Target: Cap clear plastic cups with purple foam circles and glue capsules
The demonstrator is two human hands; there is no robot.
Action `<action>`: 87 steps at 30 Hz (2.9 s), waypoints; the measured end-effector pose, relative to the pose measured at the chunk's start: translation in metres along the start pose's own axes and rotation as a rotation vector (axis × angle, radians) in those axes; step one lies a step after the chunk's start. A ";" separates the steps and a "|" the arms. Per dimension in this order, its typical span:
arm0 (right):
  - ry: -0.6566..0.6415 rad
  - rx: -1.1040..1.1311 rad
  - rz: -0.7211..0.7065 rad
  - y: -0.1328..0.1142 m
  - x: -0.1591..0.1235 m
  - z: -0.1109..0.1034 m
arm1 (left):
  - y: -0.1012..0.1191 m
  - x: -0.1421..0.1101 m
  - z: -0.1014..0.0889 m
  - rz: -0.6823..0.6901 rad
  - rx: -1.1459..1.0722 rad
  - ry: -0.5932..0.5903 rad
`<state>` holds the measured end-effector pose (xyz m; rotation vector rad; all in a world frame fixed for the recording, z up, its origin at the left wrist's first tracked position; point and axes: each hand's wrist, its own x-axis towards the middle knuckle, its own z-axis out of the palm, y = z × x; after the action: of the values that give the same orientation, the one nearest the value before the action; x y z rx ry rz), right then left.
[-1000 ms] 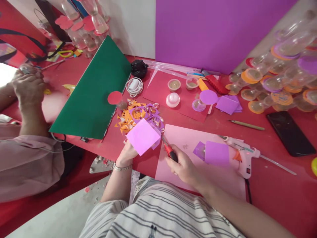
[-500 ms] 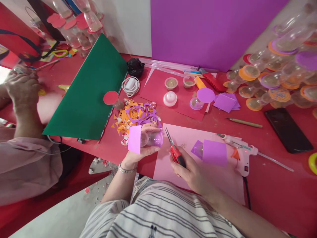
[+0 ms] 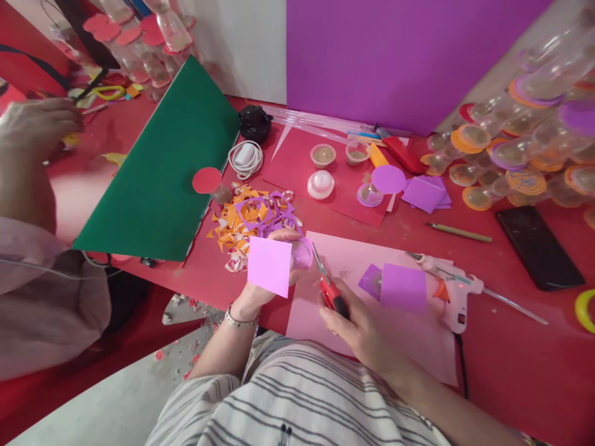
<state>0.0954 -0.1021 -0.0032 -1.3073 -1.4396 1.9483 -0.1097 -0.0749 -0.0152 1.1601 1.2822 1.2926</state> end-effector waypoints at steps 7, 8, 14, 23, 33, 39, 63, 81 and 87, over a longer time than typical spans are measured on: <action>0.039 -0.019 -0.026 0.001 0.002 -0.001 | -0.008 -0.005 0.004 -0.015 0.025 -0.012; 0.052 -0.023 -0.034 0.002 0.002 -0.001 | -0.009 -0.005 0.005 -0.019 0.039 -0.024; 0.073 -0.050 -0.046 0.008 0.002 -0.001 | -0.014 -0.004 0.007 0.022 0.044 -0.069; 0.081 -0.080 -0.054 0.006 0.003 -0.003 | -0.009 -0.003 0.011 -0.051 -0.055 -0.065; 0.116 -0.128 -0.061 0.002 0.002 -0.006 | 0.009 0.000 0.014 -0.189 -0.179 -0.042; 0.130 -0.118 -0.053 0.004 0.003 -0.005 | 0.010 -0.001 0.015 -0.242 -0.279 -0.051; 0.110 -0.049 -0.001 0.002 -0.001 -0.006 | -0.028 -0.004 0.000 -0.074 -0.070 -0.096; 0.160 -0.095 -0.073 0.028 0.002 -0.003 | -0.021 -0.002 -0.004 -0.075 -0.070 -0.087; 0.183 -0.084 -0.052 0.032 0.000 -0.001 | -0.033 -0.004 -0.004 -0.005 -0.034 -0.072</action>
<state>0.1028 -0.1138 -0.0316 -1.4296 -1.4636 1.7026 -0.1131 -0.0795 -0.0479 1.1684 1.2050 1.2531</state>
